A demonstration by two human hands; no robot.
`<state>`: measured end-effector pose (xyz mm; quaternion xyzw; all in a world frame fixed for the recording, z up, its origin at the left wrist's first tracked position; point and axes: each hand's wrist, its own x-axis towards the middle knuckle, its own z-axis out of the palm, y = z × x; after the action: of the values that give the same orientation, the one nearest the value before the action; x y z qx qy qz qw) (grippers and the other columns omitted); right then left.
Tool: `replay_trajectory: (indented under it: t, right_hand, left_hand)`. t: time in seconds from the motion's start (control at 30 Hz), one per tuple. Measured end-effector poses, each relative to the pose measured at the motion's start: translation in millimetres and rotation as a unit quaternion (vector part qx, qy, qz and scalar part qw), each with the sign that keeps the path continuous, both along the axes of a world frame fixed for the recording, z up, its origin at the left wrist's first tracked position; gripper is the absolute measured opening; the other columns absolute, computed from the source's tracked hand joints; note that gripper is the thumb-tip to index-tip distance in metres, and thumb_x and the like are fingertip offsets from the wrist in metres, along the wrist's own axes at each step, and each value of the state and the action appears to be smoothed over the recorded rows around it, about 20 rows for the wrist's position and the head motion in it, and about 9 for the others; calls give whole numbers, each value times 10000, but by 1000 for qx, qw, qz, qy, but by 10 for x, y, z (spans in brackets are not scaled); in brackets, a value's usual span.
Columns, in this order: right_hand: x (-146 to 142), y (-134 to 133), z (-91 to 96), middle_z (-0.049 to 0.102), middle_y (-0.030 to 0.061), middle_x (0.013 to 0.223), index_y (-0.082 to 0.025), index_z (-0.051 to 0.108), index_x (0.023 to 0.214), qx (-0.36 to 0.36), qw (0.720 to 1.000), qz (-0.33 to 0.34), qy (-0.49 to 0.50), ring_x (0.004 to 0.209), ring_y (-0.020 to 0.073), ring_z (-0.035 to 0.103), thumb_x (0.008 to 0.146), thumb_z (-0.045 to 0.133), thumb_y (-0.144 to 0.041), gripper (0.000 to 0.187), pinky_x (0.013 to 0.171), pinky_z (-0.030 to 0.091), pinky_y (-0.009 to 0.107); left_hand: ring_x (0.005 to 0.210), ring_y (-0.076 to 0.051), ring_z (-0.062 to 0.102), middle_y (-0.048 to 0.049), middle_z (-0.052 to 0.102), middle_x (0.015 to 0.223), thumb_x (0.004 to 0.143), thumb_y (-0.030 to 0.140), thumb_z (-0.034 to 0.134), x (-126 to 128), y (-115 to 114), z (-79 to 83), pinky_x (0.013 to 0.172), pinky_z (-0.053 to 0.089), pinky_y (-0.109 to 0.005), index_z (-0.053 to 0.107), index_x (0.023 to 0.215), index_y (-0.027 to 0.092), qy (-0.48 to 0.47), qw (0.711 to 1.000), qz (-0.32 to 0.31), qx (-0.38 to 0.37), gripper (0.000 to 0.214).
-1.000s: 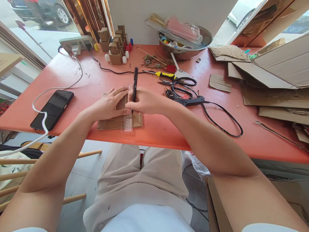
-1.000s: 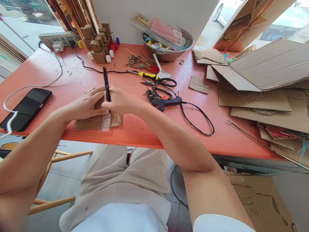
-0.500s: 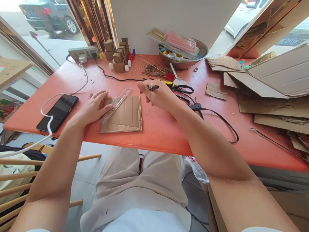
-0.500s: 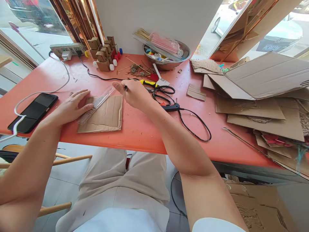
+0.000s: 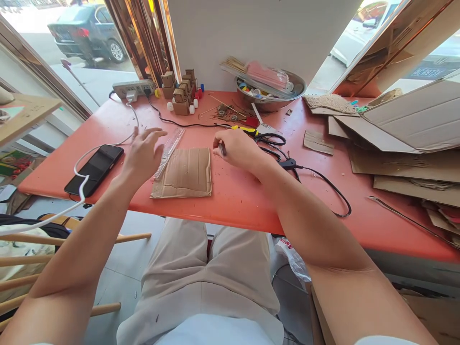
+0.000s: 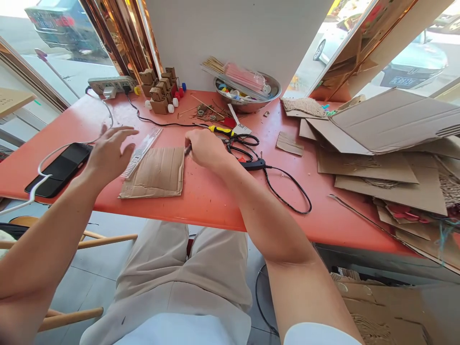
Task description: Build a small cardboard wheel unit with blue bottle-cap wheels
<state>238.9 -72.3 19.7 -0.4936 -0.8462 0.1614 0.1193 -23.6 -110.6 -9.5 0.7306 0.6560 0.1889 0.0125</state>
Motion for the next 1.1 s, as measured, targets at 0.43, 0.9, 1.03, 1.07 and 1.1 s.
replay_trajectory:
  t: [0.43, 0.9, 1.03, 1.07, 1.1]
  right_hand:
    - [-41, -160, 170, 822, 152, 1147, -94, 781, 1242, -40, 986, 80, -143, 1009, 240, 720, 910, 538, 48, 436, 769, 422, 281]
    - [-117, -263, 264, 831, 158, 1228, -170, 777, 1324, -31, 984, 66, -161, 1077, 266, 765, 1026, 500, -63, 421, 694, 400, 292]
    - [-100, -276, 272, 833, 134, 1220, -184, 783, 1299, -30, 984, 71, -159, 1046, 250, 762, 1023, 491, -64, 419, 674, 390, 286]
    - [-98, -274, 270, 832, 134, 1216, -181, 782, 1297, -30, 984, 70, -160, 1033, 248, 761, 1015, 496, -54, 421, 665, 385, 287]
    - [-97, -272, 268, 831, 139, 1211, -173, 780, 1296, -30, 984, 67, -162, 1021, 249, 760, 1006, 497, -42, 425, 657, 379, 290]
  left_hand:
    - [1672, -530, 278, -236, 488, 1716, 588, 693, 871, 437, 396, 297, 1326, 141, -765, 417, 1704, 252, 148, 943, -137, -264, 1283]
    - [1538, -520, 510, -273, 592, 1624, 502, 634, 876, 515, 501, 397, 1278, 347, -680, 524, 1587, 199, 145, 942, -111, -280, 1221]
    - [1274, -473, 720, -174, 798, 1349, 481, 622, 880, 435, 532, 460, 1147, 516, -543, 710, 1383, 243, 94, 957, -91, -257, 993]
    - [1159, -440, 766, -129, 844, 1208, 489, 619, 874, 412, 535, 486, 1055, 568, -485, 768, 1260, 262, 62, 960, -88, -259, 856]
    - [1032, -403, 790, -90, 860, 1052, 502, 616, 866, 392, 533, 514, 941, 599, -430, 807, 1099, 272, 27, 959, -86, -268, 692]
